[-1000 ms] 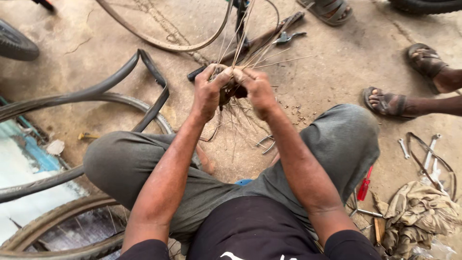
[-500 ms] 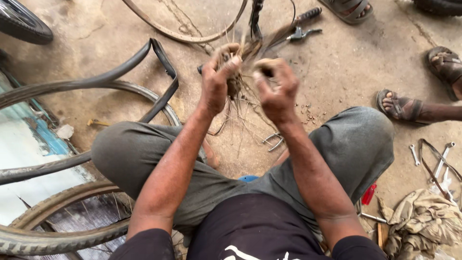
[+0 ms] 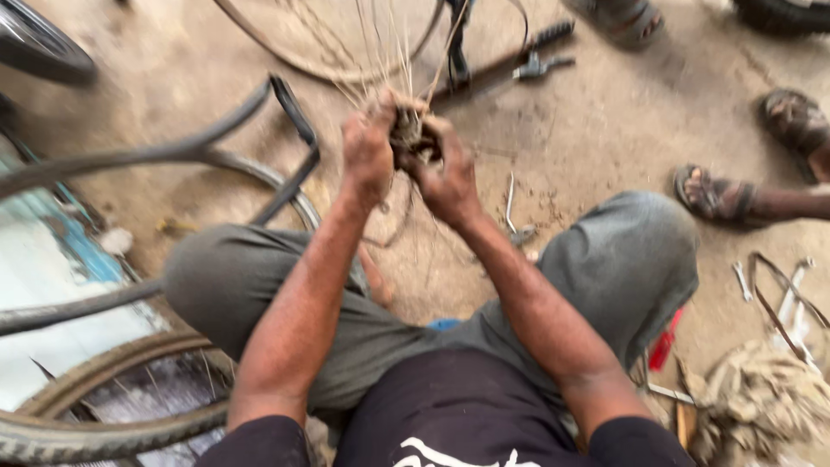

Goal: The person threads and adjusts metal spokes into a bicycle wheel hub by hand while sitting on the floor.

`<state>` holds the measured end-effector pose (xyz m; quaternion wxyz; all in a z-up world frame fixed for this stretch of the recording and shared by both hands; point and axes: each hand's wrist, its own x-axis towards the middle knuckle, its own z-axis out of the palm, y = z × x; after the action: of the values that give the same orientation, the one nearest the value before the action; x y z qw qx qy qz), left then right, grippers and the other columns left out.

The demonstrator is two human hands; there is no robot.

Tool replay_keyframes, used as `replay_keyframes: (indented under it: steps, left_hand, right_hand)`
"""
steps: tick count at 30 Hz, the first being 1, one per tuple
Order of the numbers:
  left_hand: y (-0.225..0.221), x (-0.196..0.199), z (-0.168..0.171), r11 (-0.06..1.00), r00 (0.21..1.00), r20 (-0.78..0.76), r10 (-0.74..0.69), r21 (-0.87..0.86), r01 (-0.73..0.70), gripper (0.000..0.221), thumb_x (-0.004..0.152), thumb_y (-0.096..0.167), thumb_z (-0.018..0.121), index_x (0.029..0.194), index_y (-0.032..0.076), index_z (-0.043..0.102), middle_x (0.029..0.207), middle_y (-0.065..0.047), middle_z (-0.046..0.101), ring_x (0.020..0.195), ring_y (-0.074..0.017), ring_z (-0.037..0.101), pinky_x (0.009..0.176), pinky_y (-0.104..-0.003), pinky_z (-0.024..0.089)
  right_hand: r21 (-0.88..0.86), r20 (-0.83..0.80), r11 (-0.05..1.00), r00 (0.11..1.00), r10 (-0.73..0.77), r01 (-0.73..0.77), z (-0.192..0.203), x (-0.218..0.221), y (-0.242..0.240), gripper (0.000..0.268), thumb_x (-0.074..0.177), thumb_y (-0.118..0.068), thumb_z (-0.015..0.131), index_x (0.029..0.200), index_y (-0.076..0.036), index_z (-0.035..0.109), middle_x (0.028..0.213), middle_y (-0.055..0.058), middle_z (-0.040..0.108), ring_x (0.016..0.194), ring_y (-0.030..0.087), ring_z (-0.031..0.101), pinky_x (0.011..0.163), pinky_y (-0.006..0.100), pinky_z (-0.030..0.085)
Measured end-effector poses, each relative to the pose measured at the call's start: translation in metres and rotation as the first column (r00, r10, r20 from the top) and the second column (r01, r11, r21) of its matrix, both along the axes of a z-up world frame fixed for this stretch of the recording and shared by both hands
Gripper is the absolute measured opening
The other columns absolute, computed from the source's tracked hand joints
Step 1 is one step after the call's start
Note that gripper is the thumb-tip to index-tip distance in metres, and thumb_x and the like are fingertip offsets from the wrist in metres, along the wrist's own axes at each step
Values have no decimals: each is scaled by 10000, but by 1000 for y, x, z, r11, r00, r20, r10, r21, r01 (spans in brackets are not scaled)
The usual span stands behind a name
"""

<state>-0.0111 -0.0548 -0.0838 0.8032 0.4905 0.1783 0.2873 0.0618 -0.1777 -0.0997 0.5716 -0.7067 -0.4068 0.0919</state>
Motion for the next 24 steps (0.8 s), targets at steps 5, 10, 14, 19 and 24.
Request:
replay_keyframes:
  steps: [5,10,14,19,24]
  left_hand:
    - [6,2,1,992,998,-6,61,115,-60,394,1120,356,524,938,51,695,840,-31,728,718,-81,652,667,-245,562]
    - [6,6,-22,966,993,18,113,233,-114,426,1150,381,514,911,54,648,787,-8,662,684,-62,531,625,-249,444]
    - [9,10,-17,948,986,-89,138,301,-106,400,1136,368,524,903,61,631,751,0,603,655,-66,513,572,-251,433]
    - [7,12,-13,976,949,-277,150,196,-97,414,1104,376,507,860,67,635,715,8,641,626,-67,577,555,-233,488]
    - [22,2,-10,960,928,-310,206,250,-130,453,1096,439,462,863,80,612,737,24,617,612,-83,575,533,-252,532]
  right_hand:
    - [68,19,988,990,137,-138,6,10,1,294,900,-164,861,1089,-56,664,1021,106,693,918,201,670,798,343,589]
    - [-100,378,982,907,186,-159,0,32,-4,134,996,-122,813,1065,-69,711,962,42,699,881,197,590,804,363,505]
    - [-103,618,994,781,93,-37,6,33,-1,137,939,-171,768,909,-79,671,852,61,646,838,233,573,769,438,414]
    - [-326,438,945,890,130,22,-28,32,9,131,993,-166,685,870,-122,672,761,24,627,696,180,560,813,413,442]
    - [-401,305,913,930,207,-72,-37,39,-5,79,993,-125,623,989,-115,701,886,62,653,765,170,594,737,358,471]
